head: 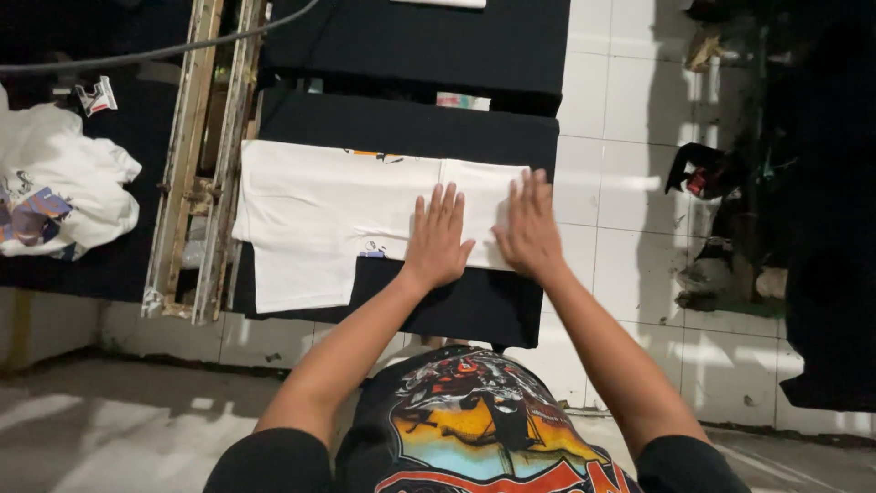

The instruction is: The person folds a white t-shirt on a black table, smoothing it out and folding it into a neat square. They then pick up another white t-shirt from a pile, unfold it, and lay it flat on the table to begin folding it as well.

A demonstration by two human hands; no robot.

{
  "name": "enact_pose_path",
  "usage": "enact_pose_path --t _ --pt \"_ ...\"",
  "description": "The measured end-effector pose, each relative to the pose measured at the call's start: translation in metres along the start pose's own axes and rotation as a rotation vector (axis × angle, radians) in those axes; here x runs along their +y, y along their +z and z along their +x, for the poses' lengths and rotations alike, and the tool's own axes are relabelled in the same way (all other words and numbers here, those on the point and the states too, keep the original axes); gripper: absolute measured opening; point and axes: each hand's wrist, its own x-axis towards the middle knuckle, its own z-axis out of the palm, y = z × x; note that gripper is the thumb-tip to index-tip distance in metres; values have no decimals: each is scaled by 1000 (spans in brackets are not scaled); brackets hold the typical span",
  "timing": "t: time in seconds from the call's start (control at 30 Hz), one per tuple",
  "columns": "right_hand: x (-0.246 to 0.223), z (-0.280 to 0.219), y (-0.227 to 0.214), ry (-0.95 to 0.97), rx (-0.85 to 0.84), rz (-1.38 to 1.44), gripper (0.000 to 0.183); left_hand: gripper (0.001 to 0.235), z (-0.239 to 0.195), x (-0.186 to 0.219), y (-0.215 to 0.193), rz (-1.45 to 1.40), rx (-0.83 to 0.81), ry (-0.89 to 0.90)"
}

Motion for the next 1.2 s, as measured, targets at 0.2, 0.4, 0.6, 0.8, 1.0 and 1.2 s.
enact_pose_path --t 0.2,0.4,0.6,0.8,1.0,1.2 --pt "-50 -33 5 -199 -140 83 92 88 -63 -8 23 -11 19 -91" --pt "-49 -53 -10 -147 -224 55 82 76 -103 -33 23 -76 201 -116" --pt "-56 -65 3 -228 159 75 50 41 -149 -89 11 69 534 -224" --pt "-145 -1 21 -574 156 333 33 35 -191 -149 -40 7 485 -255" --pt "-236 42 52 -772 95 372 23 44 -214 -215 -40 -8 386 -37" --pt "-246 42 62 -728 78 330 17 63 -208 -212 -78 2 259 -11"
